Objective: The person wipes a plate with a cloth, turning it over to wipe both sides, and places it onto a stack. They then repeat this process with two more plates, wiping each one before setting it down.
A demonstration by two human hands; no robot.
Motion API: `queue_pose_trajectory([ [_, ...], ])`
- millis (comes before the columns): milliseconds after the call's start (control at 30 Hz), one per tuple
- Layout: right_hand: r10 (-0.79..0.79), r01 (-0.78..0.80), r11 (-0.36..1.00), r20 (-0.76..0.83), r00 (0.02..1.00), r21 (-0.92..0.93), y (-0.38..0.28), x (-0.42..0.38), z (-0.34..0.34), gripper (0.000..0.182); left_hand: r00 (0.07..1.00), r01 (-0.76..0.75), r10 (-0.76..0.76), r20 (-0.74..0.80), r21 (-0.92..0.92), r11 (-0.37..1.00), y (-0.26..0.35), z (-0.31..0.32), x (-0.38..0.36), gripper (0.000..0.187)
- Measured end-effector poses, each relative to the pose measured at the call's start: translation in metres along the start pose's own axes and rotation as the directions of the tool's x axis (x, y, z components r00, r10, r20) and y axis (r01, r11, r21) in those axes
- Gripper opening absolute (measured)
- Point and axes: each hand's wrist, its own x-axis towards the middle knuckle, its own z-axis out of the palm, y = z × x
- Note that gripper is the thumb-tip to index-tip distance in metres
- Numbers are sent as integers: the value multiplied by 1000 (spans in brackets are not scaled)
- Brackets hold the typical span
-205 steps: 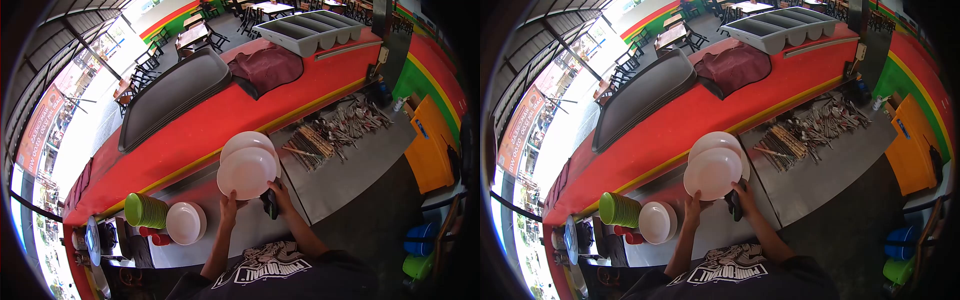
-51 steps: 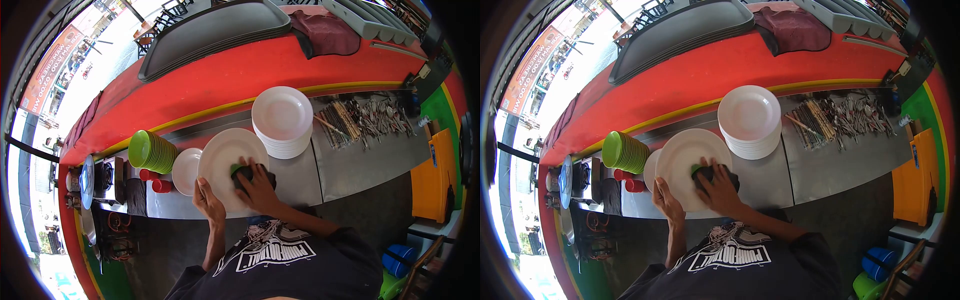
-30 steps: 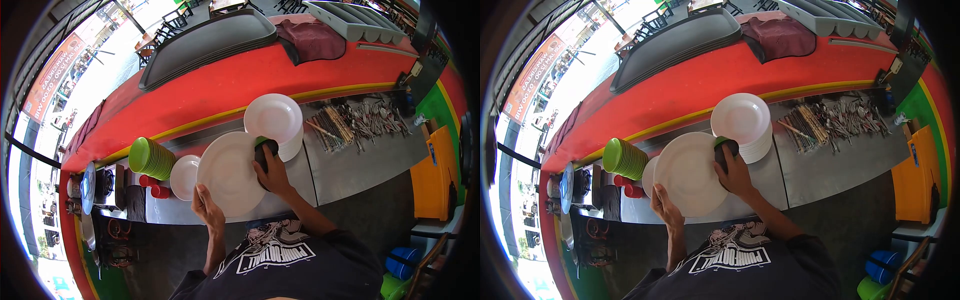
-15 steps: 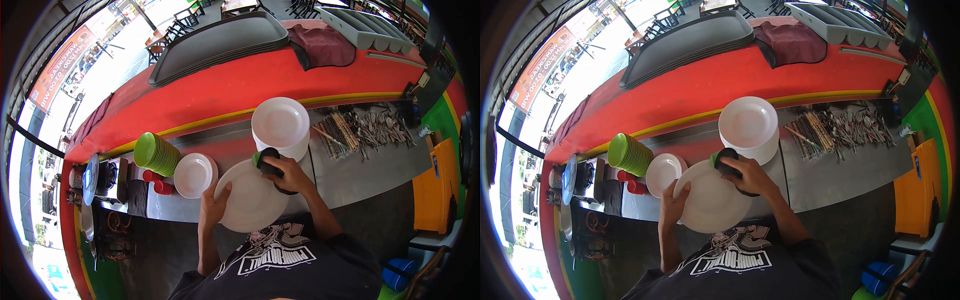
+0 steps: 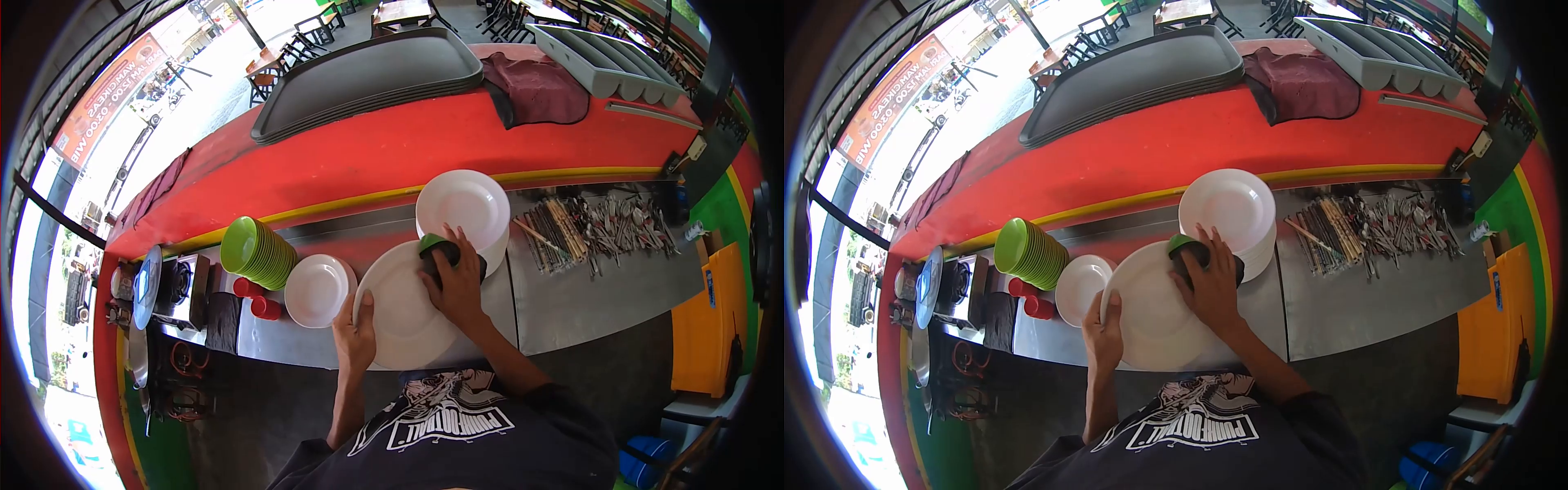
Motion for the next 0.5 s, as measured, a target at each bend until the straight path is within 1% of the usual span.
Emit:
queue_pose_trajectory([
  [67,180,-185,950,42,983,252,17,-15,16,58,989,-41,38,-142,-21,999,9,-2,0,33],
  [100,415,-488,810,270,869,326,7,-20,6,66,990,12,-10,-144,16,1000,10,-8,1,33],
  [200,473,-484,571,216,854,663,11,-41,19,69,972,-49,25,-236,-95,994,2,-6,4,33],
  [300,499,-466,603,150,854,648,18,-36,11,72,979,-39,12,-203,-127,991,3,-2,6,33],
  [400,476,-482,647,181,861,592,29,-28,-3,73,997,10,-21,-69,-163,987,6,-1,5,32],
  [433,420,-419,700,141,896,578,32,-26,-8,69,997,72,-72,7,-155,985,6,-3,5,32],
  [500,277,-370,757,249,928,539,37,-16,-28,64,973,192,-172,154,-127,973,4,-12,6,31],
])
